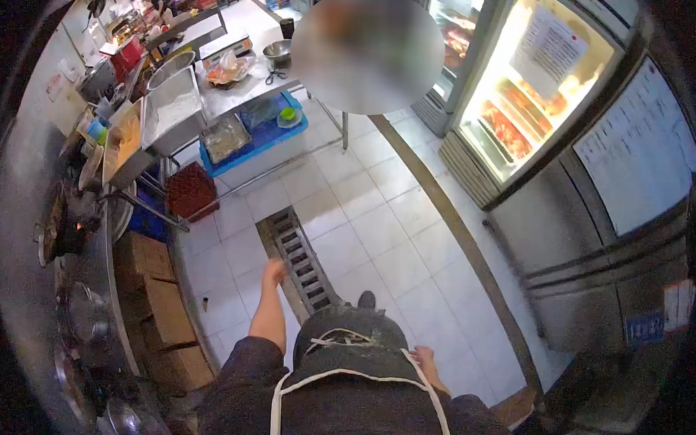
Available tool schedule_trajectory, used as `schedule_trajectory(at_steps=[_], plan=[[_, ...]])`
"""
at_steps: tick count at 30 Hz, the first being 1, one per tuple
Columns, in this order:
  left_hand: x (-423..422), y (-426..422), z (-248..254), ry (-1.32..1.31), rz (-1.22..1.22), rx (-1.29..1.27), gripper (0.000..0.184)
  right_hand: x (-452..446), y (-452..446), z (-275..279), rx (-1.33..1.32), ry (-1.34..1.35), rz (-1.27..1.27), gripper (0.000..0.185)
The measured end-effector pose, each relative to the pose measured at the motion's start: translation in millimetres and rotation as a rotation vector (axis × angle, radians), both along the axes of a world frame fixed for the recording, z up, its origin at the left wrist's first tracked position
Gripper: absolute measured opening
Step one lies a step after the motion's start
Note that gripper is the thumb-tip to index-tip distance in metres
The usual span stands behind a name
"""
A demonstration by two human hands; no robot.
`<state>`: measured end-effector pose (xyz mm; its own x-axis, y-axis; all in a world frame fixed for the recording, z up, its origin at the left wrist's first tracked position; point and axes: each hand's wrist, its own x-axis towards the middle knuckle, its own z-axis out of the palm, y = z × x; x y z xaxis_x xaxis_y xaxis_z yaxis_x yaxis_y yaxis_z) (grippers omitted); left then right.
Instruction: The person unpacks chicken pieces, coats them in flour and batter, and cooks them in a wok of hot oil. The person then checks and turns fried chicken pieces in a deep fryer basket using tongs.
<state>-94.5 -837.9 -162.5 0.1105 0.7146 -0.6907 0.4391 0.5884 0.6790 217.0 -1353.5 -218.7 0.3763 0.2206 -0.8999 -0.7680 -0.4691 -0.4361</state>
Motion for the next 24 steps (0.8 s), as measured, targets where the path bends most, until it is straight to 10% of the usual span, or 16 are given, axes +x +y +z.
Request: schedule_trajectory(at_steps=[7, 12, 19, 22, 24], plan=[[-64, -90, -44, 0.163, 0.331, -0.057, 0.011, 162, 175, -13, -0.200, -0.261, 0.360, 0.018], [-67, -187, -80, -0.245, 0.727, -0.413, 0.020, 233, 342, 17, -0.074, -0.309, 0.398, 0.028], [9, -1, -74, -0.395, 0.723, -0.070, 0.013, 238, 528, 47, 0.081, -0.250, 0.429, 0.033], [73, 217, -165, 0.127, 0.359, 0.020, 0.025, 234, 590, 61, 0.044, -0.185, 0.598, 0.034], [134, 323, -93, 0.079, 0.321, 0.208, 0.022, 242, 614, 52, 0.040, -0.163, 0.681, 0.031]])
